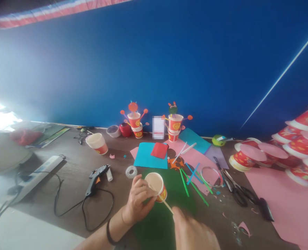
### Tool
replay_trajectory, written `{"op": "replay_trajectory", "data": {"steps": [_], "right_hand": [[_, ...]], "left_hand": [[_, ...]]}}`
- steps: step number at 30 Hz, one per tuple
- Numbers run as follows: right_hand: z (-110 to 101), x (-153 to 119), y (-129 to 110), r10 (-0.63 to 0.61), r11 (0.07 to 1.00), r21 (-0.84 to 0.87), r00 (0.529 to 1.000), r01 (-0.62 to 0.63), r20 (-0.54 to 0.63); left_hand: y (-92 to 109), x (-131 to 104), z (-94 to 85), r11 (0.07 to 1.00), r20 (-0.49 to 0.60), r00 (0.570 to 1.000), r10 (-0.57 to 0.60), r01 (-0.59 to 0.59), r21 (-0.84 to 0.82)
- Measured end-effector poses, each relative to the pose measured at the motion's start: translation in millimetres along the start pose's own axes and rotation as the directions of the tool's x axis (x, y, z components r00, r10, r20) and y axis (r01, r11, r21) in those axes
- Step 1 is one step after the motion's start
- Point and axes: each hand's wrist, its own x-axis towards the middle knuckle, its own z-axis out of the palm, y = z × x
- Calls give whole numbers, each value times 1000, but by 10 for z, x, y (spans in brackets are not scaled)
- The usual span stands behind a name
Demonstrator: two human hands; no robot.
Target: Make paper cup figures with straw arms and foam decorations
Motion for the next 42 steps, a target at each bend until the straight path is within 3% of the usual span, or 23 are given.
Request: {"op": "replay_trajectory", "data": {"steps": [4,7,9,11,13,15,20,24,27,32,34,36,39,42], "right_hand": [[55,56,-48,41,998,51,999,-40,-9],[130,28,-12,26,991,133,1000,-24,-15],[172,-9,25,25,985,172,1000,-24,-5],[195,-40,54,34,984,176,999,-36,14],[200,-58,68,50,986,155,998,-56,42],[193,-61,69,62,989,127,996,-69,62],[167,-56,45,41,993,106,997,-48,65],[161,-39,8,12,996,91,999,-16,44],[160,-13,-27,-29,997,74,999,27,36],[141,10,-80,-54,998,30,998,54,25],[116,16,-98,-29,999,17,999,29,23],[80,27,-104,1,1000,28,1000,-2,28],[19,50,-71,25,989,148,998,-33,53],[-8,60,16,25,918,390,994,-65,106]], "left_hand": [[-48,-24,-4,995,-52,994,-99,99,1],[-144,-53,13,934,-182,933,-310,262,-245],[-195,-66,40,794,-123,870,-477,366,-486],[-220,-65,73,600,70,828,-557,459,-655],[-218,-50,98,459,228,803,-550,519,-721],[-193,-20,104,409,296,805,-514,533,-740],[-122,63,49,420,308,833,-460,510,-751],[-164,30,62,411,292,819,-494,516,-751],[-244,-54,150,358,261,742,-617,561,-747],[-332,-168,313,181,245,530,-812,627,-757],[-333,-174,324,143,246,488,-837,630,-764],[-316,-151,285,170,255,541,-801,615,-770],[-279,-89,167,283,276,717,-640,555,-782],[-267,-43,74,319,284,793,-538,504,-803]]}}
